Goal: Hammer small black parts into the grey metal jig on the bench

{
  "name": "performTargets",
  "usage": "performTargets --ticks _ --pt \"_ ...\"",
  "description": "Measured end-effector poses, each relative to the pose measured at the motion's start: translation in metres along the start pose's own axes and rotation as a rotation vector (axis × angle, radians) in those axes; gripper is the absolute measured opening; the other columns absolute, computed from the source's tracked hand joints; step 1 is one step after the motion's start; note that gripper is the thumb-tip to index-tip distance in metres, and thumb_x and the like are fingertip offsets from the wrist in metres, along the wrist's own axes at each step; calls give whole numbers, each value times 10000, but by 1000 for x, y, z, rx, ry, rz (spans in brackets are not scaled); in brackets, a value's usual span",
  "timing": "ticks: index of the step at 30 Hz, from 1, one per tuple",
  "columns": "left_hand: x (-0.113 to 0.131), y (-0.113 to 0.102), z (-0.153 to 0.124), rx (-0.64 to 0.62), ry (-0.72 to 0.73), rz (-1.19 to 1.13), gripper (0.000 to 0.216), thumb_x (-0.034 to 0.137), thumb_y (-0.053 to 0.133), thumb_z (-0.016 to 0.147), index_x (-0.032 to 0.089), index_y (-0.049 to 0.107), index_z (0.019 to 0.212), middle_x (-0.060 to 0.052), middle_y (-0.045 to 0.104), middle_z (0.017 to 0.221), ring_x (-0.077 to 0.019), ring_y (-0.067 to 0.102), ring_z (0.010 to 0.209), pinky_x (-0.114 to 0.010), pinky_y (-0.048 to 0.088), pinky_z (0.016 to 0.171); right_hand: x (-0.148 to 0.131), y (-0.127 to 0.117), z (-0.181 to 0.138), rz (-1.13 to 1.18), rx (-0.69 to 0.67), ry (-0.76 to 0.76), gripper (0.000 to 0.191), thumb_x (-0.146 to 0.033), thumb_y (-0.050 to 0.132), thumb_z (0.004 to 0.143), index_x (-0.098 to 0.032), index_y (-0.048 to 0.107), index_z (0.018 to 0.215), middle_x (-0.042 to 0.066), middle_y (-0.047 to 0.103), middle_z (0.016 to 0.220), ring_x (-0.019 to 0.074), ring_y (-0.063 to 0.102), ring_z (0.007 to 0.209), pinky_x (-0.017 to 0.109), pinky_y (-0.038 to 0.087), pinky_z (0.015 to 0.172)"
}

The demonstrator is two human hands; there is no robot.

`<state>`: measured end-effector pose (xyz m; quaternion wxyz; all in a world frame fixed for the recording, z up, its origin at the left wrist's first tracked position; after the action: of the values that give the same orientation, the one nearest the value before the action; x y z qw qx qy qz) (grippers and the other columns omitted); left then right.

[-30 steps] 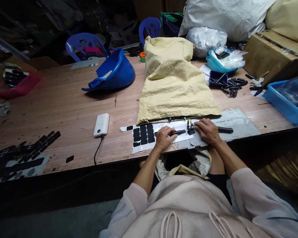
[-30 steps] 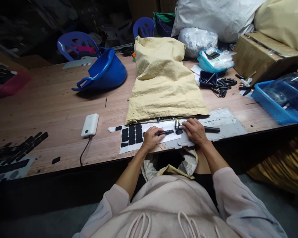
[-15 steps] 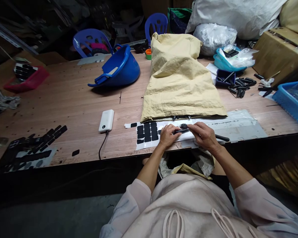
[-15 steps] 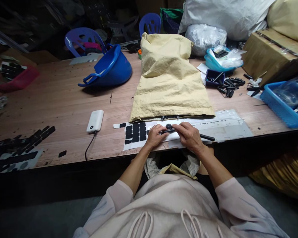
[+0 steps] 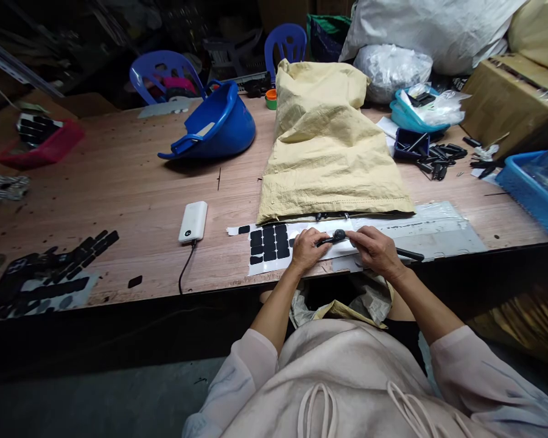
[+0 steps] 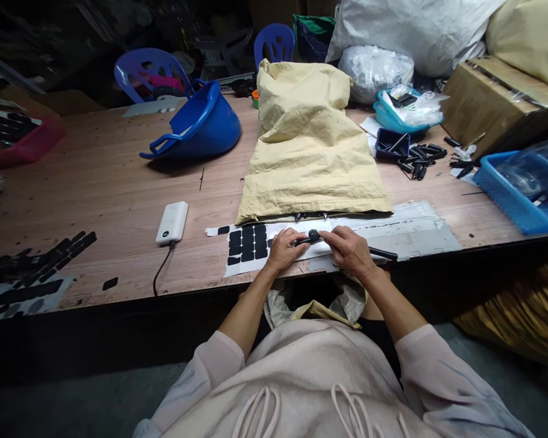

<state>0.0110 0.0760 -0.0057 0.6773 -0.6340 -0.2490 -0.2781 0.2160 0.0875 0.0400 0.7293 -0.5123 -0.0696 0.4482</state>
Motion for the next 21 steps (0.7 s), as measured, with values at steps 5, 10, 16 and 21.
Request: performTargets --ticks 5,10,16,21 --pt "-1 1 0 0 0 1 172 288 787 881 301 826 1048 -12 741 994 -215 635 966 -373 485 937 13 0 -3 -3 -12 46 391 -229 534 1012 -315 741 1332 61 719 983 212 652 921 320 541 796" --pt "-3 1 1 10 4 14 177 278 792 867 295 823 1041 -13 737 988 -221 634 978 -367 484 940 40 -13 0 -71 61 92 306 -279 539 1029 -296 775 1224 60 712 970 212 652 916 321 523 783" --pt "-1 1 0 -8 18 0 204 240 806 843 271 809 1044 -12 741 993 -225 638 979 -376 475 947 67 -14 -8 -147 58 83 237 -340 575 1024 -267 788 1101 66 695 918 227 595 869 359 484 784" --pt "-2 -1 1 -26 24 6 202 240 788 846 270 795 1046 -19 739 1005 -231 648 1005 -380 477 968 74 -8 -12 -138 62 93 231 -343 573 1014 -258 783 1055 69 677 908 233 557 853 382 457 819"
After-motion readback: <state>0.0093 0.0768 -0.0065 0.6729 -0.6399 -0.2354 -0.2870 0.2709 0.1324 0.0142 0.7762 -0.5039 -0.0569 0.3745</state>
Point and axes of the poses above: each hand's wrist, its own z-axis towards the middle knuckle, its own y-axis out of the palm, x = y × z, the point moved 6 cm from there along z, towards the middle knuckle
